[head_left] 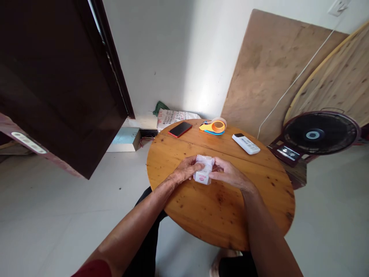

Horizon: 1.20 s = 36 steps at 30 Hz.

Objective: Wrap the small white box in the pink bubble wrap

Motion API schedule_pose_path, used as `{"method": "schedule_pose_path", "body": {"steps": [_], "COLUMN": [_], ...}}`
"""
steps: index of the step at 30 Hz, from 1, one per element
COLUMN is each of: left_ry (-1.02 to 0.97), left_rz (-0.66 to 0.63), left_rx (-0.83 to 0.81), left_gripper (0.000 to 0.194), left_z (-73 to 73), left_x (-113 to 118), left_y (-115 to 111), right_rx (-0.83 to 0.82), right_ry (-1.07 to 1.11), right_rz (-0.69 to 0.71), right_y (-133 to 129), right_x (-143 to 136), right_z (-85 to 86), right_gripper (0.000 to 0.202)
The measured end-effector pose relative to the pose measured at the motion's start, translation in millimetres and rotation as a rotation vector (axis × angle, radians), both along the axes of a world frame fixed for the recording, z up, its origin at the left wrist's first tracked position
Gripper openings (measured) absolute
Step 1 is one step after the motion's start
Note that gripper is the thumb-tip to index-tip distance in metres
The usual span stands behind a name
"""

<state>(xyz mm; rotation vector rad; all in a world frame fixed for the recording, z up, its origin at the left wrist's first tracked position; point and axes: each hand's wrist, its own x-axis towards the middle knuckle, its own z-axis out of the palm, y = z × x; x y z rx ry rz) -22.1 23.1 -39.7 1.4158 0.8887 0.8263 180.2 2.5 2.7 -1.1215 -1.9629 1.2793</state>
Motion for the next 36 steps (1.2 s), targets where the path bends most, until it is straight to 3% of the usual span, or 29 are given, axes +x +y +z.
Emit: {"method": "schedule_pose_path", "body": {"steps": [8,10,15,19,26,36], "left_ry": [0.043,0.050,0.113,0.018,-0.072,0.009], "left_rz": [-0.016,0.045,0.297,0.208,0.061,0.069], "left_rx": [0.007,0.031,0.347,0.489,0.395,0.262], "left_gripper": [0.052,0.054,0.044,0.033,0.033,0.028], "left_z": [4.9,5.1,3.9,7.7,2.4,-4.2], "left_x": [-1.5,-1.6,-0.8,1.5,3.7,6.0], "left_y": [0.9,0.7,-2.4,-6.5,-6.1,-3.9], "right_rx": [-0.091,-0.100,-0.096,-0.056,-0.073,-0.078], "right_ry": [0.107,0.158,0.191,0.165,0.135,0.108], "right_rz": [-0.108,-0.136,-0.202,-0.197,-0.139,-0.157], "right_y": [3.2,5.5,9.9,10.5,8.9,10.3], "right_x": [-6.8,-6.4,-3.3,-1.6,-1.5,-3.0], "right_z": [-9.5,-10.5,-11.4,-12.0,-10.9,-17.1], "right_gripper": [0.044,0.045,0.045,0.043,0.044,0.039]}}
